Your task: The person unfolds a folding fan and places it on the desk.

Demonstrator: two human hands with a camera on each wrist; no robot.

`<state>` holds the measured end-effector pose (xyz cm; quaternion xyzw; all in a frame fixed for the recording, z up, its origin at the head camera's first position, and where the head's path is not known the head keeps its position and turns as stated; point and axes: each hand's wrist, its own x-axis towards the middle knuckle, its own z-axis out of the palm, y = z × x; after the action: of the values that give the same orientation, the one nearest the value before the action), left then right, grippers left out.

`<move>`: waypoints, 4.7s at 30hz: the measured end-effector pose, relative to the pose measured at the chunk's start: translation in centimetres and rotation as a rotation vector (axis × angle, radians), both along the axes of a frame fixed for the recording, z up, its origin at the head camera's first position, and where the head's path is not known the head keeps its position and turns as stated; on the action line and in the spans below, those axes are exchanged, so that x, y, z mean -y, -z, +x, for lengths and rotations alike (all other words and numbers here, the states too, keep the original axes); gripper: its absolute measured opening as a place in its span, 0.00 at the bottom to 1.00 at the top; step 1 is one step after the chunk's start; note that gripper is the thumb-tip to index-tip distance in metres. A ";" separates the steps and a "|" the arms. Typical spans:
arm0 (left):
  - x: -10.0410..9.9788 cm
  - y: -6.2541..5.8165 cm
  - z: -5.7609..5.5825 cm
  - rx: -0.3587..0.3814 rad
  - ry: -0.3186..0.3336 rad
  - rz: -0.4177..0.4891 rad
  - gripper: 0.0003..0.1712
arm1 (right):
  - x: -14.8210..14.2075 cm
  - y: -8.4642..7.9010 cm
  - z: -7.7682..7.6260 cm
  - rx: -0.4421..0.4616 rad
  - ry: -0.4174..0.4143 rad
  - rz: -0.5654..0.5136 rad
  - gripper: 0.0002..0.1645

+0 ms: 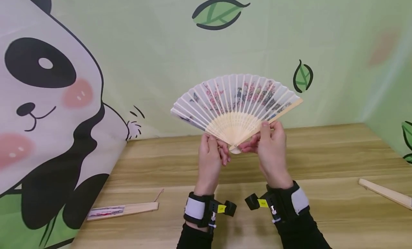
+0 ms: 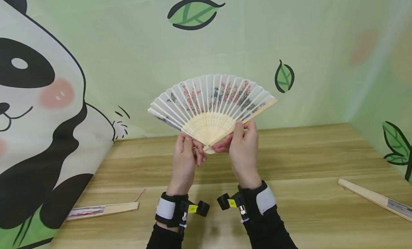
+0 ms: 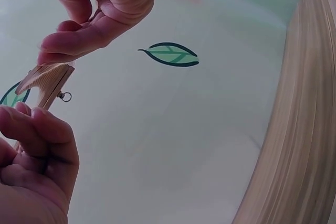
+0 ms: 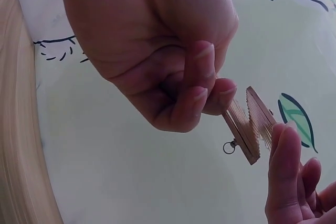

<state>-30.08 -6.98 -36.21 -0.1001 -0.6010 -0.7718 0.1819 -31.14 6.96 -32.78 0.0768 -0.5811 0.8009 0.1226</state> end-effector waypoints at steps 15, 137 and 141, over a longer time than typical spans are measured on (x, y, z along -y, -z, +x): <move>-0.1 0.3 0.3 -0.009 -0.040 0.036 0.13 | 0.4 0.6 0.2 -0.012 0.024 -0.037 0.17; 25.6 6.0 3.6 0.571 -0.554 0.451 0.07 | 18.2 12.3 -2.0 0.729 -0.224 -0.401 0.08; 25.2 5.8 3.6 0.564 -0.549 0.417 0.07 | 18.1 11.8 -1.6 0.742 -0.183 -0.429 0.07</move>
<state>-26.49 -32.20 -42.04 0.3167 -0.4627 -0.7968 0.2253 -32.71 -11.18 -44.61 -0.1921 -0.3970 0.8844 -0.1527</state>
